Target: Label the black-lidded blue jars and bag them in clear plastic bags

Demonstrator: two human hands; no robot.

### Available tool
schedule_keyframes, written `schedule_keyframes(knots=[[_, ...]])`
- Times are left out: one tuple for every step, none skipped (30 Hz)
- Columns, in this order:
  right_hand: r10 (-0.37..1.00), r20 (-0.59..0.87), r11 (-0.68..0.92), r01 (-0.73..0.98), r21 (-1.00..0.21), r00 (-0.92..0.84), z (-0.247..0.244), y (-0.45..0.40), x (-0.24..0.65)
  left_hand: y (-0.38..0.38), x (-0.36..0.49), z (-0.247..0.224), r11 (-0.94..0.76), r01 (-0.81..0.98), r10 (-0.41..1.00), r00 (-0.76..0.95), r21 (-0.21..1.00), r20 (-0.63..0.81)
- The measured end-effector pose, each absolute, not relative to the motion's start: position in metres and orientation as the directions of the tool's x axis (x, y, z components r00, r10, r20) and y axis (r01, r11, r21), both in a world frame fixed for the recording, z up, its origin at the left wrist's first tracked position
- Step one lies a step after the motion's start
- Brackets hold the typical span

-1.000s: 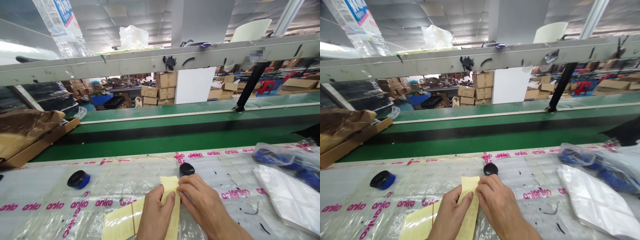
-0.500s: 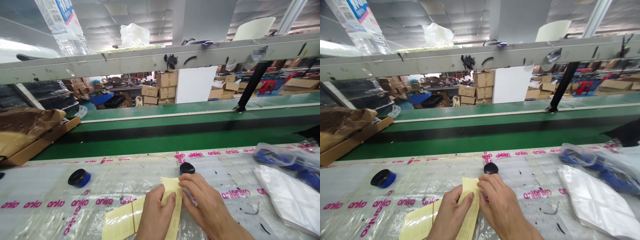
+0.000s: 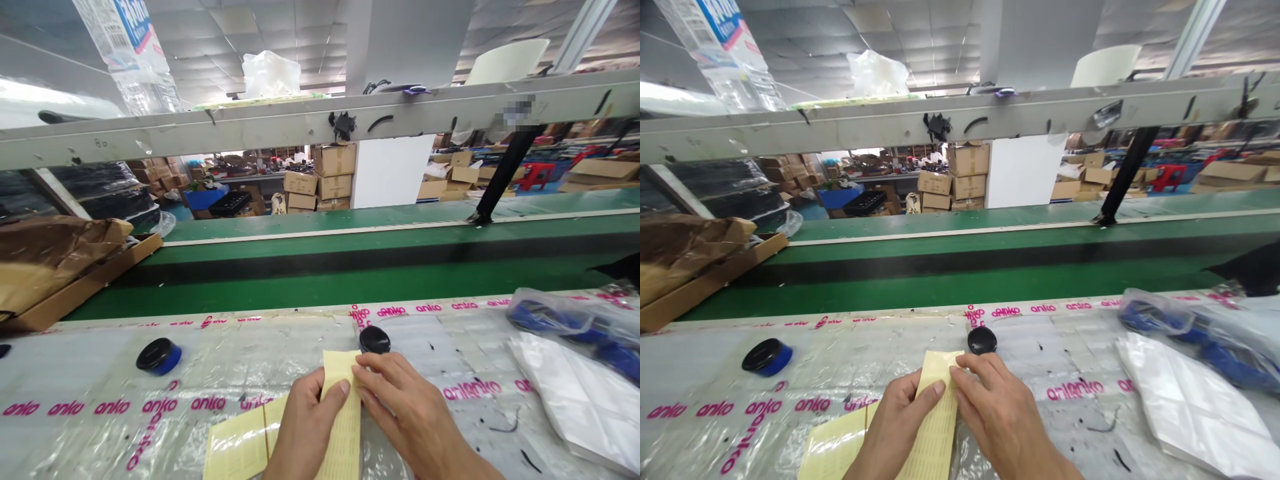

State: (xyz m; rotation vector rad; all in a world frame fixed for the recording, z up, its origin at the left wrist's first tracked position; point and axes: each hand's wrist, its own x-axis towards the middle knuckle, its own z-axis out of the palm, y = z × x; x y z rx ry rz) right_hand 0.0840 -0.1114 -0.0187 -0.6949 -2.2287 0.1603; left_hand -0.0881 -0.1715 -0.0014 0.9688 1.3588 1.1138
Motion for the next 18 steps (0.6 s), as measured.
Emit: schedule_keyframes(knots=[[0.527,0.652,0.843,0.43,-0.322,-0.545,-0.019,-0.112,0.084,-0.171,-0.088,-0.002,0.23,-0.031,0.969,-0.09,0.973,-0.232],[0.525,0.654,0.845,0.429,-0.32,-0.545,-0.018,-0.112,0.084,-0.171,-0.087,-0.002,0.229,-0.02,0.969,-0.089,0.973,-0.23],[0.523,0.653,0.846,0.426,-0.321,-0.547,-0.018,-0.112,0.084,-0.171,-0.087,-0.002,0.227,-0.008,0.97,-0.09,0.974,-0.227],[0.522,0.65,0.847,0.42,-0.324,-0.551,-0.019,-0.112,0.084,-0.171,-0.086,-0.003,0.222,0.002,0.971,-0.092,0.975,-0.221],[0.524,0.648,0.847,0.415,-0.332,-0.553,-0.019,-0.112,0.084,-0.171,-0.086,-0.004,0.213,0.011,0.973,-0.091,0.977,-0.211],[0.527,0.644,0.846,0.409,-0.341,-0.554,-0.019,-0.112,0.084,-0.171,-0.086,-0.005,0.204,0.018,0.975,-0.092,0.979,-0.202],[0.531,0.64,0.845,0.405,-0.35,-0.555,-0.019,-0.112,0.085,-0.171,-0.086,-0.006,0.199,0.023,0.976,-0.092,0.98,-0.196],[0.535,0.637,0.843,0.403,-0.357,-0.555,-0.02,-0.112,0.085,-0.172,-0.086,-0.008,0.197,0.025,0.976,-0.095,0.98,-0.194],[0.539,0.635,0.841,0.402,-0.362,-0.554,-0.02,-0.112,0.085,-0.172,-0.086,-0.009,0.2,0.028,0.976,-0.098,0.979,-0.197],[0.54,0.633,0.84,0.401,-0.366,-0.554,-0.02,-0.112,0.085,-0.172,-0.087,-0.011,0.206,0.031,0.974,-0.101,0.978,-0.202],[0.541,0.633,0.84,0.4,-0.367,-0.554,-0.021,-0.112,0.086,-0.173,-0.087,-0.012,0.212,0.034,0.973,-0.105,0.977,-0.208],[0.54,0.633,0.84,0.398,-0.368,-0.555,-0.021,-0.112,0.086,-0.173,-0.087,-0.012,0.214,0.037,0.972,-0.107,0.976,-0.209],[0.539,0.634,0.841,0.397,-0.368,-0.555,-0.021,-0.112,0.086,-0.173,-0.088,-0.011,0.212,0.037,0.972,-0.108,0.976,-0.207],[0.538,0.635,0.842,0.394,-0.369,-0.555,-0.021,-0.112,0.086,-0.174,-0.087,-0.01,0.209,0.034,0.973,-0.108,0.977,-0.205],[0.538,0.635,0.842,0.392,-0.371,-0.555,-0.02,-0.112,0.086,-0.174,-0.087,-0.009,0.206,0.028,0.974,-0.102,0.978,-0.203],[0.539,0.633,0.842,0.389,-0.374,-0.556,-0.02,-0.112,0.086,-0.174,-0.087,-0.008,0.205,0.019,0.975,-0.095,0.979,-0.202],[0.54,0.631,0.841,0.386,-0.379,-0.557,-0.019,-0.112,0.086,-0.174,-0.087,-0.006,0.204,0.01,0.975,-0.09,0.979,-0.202],[0.541,0.629,0.84,0.382,-0.384,-0.558,-0.019,-0.112,0.086,-0.174,-0.086,-0.005,0.204,0.001,0.975,-0.088,0.979,-0.203]])
